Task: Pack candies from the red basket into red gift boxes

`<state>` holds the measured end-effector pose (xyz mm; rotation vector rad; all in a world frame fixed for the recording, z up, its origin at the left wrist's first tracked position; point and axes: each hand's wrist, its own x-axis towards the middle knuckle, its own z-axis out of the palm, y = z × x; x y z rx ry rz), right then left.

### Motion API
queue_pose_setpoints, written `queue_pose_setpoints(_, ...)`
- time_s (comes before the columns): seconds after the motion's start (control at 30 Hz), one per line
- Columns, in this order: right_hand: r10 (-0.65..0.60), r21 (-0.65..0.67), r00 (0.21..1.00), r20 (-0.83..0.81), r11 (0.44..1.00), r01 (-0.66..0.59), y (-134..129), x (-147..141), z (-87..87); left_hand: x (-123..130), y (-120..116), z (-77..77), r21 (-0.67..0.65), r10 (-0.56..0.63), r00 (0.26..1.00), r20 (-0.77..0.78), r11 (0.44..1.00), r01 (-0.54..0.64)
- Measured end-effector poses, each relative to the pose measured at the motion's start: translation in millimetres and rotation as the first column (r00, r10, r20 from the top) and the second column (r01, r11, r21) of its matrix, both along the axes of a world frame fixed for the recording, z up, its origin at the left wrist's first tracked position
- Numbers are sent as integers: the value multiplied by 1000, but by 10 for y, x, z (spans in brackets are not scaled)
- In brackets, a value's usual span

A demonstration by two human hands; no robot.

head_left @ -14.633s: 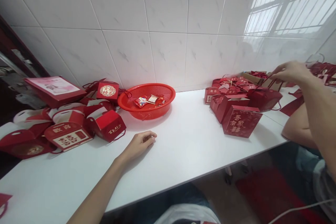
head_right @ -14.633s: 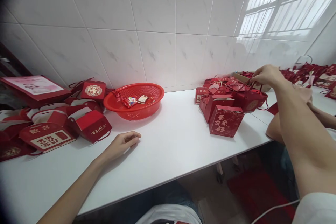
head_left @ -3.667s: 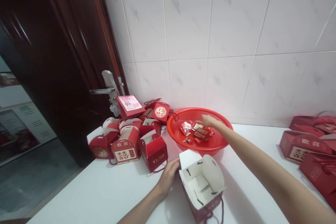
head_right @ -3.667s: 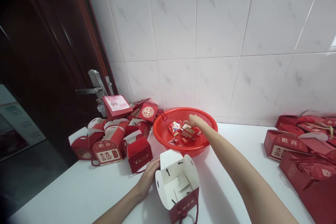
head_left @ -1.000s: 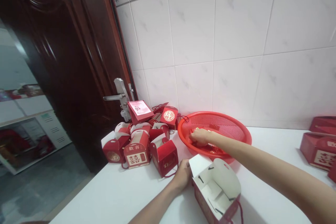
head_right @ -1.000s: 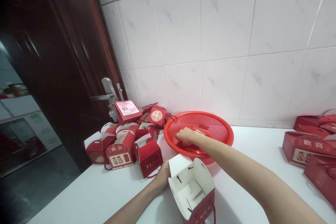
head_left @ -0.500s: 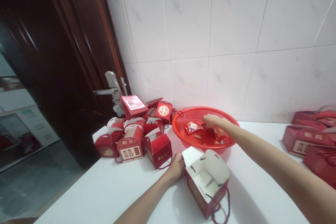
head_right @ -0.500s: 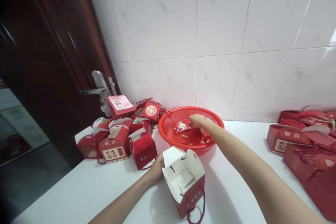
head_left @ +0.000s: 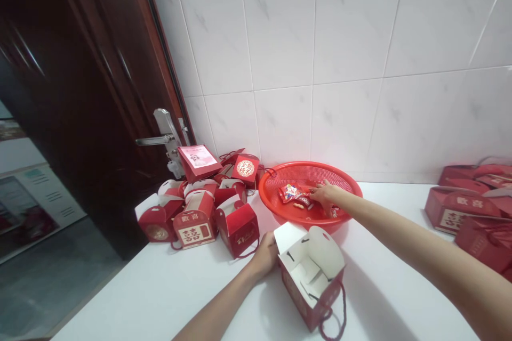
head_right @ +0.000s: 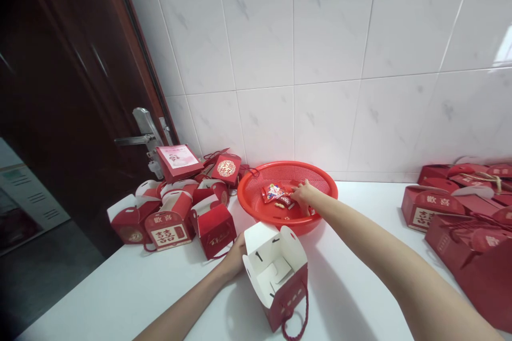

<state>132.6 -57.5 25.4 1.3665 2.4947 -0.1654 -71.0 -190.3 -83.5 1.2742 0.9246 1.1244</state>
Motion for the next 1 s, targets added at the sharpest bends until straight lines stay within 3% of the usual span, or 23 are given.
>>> queue_pose_setpoints(0.17,-12,10,998,56,1000,12,-84,-22,31,-11,7,-33,31,15,1000,11,999,-16)
queue_pose_setpoints(0.4,-100,98,980,-172,988,118,-70,65,87,-1,-20,35,22,-17,1000,-8,1000,17)
queue_pose_setpoints(0.53,-146,32,915,-376,985,170,70,142,108,1,-29,56,16,-29,999,-29,999,29)
queue_pose_setpoints(0.73,-169,-110,765,-621,986,129,213,187,151,6,-19,35,10,-19,999,-47,1000,20)
queue_pose_setpoints(0.83,-196,-139,741,-642,981,139,233,161,110,10,-22,47,10,-7,999,-48,1000,7)
queue_pose_setpoints(1.0,-244,-162,808,-536,969,185,227,126,-8,12,-30,56,-11,6,998,-62,1000,-7)
